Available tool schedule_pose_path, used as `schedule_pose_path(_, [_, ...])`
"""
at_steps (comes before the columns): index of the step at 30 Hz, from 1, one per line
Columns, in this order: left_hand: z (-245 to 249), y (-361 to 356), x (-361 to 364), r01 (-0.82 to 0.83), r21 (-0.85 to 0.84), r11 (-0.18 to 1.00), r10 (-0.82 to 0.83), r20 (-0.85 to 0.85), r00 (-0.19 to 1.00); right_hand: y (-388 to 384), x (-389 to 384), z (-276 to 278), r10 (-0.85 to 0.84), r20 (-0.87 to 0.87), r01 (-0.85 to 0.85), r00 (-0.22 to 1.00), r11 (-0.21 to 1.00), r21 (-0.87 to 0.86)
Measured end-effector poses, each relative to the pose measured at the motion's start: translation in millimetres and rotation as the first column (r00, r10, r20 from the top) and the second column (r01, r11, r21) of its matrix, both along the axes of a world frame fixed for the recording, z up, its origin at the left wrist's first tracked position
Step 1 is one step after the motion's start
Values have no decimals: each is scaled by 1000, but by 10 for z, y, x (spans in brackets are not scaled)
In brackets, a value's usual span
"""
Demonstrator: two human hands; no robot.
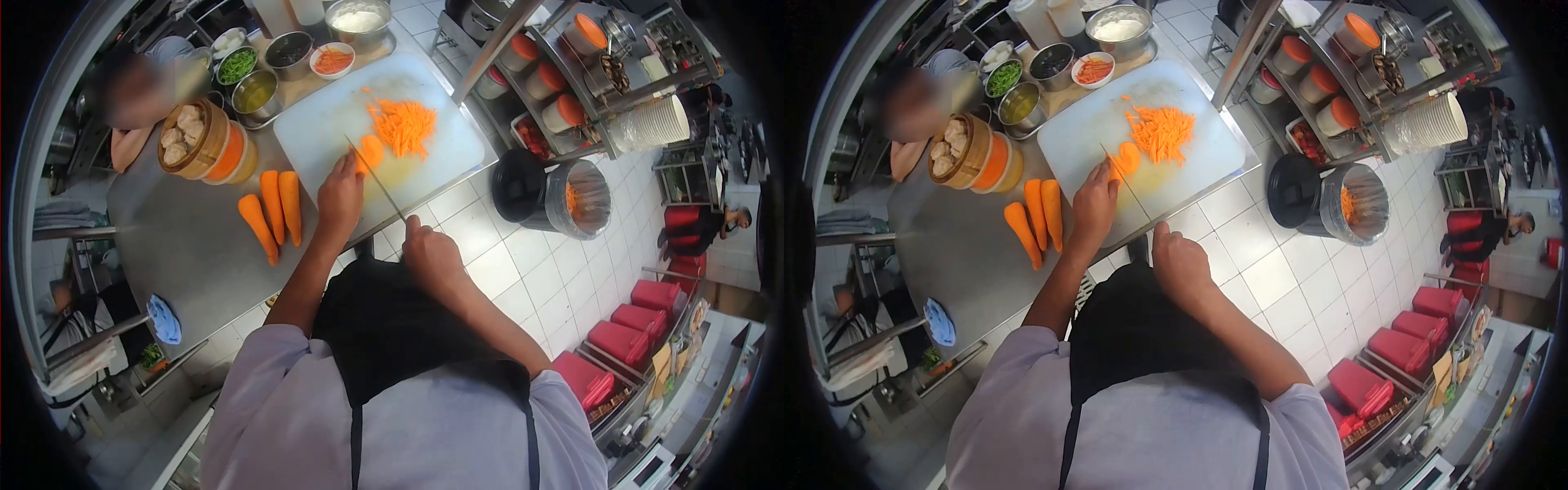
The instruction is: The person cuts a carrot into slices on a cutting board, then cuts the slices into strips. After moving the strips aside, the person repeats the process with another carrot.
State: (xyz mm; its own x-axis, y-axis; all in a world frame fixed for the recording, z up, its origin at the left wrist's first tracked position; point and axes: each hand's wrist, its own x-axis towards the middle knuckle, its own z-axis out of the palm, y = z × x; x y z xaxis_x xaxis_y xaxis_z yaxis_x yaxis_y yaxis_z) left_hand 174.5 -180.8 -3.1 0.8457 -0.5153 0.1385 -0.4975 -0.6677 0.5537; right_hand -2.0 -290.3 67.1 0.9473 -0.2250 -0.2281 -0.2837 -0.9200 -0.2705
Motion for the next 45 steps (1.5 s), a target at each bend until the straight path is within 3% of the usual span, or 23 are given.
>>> schedule_pose_path(9, [-135,9,38,46,55,997,-52,114,992,-12,202,40,-77,-49,82,996,991,109])
schedule_pose_path(21, [-98,19,23,99,53,994,-106,148,983,-112,642,-207,-28,-56,35,998,991,132])
schedule_pose_path(28, [-190,54,47,96,3,995,-95,143,985,-237,564,-516,-40,77,26,996,985,172])
schedule_pose_path(34, [-4,21,-6,15,-20,1000,-14,38,999,-212,421,-156,-48,84,37,995,991,129])
schedule_pose_path(37, [149,13,50,-11,-17,1000,9,-127,992,-204,269,-73,-64,76,53,995,990,133])
schedule_pose_path(40, [-14,36,112,-22,-77,997,18,-60,998,-198,149,-38,-79,62,70,995,988,138])
schedule_pose_path(45, [-324,1,84,-113,-234,966,77,-158,984,-156,-1,-112,-57,58,51,997,993,106])
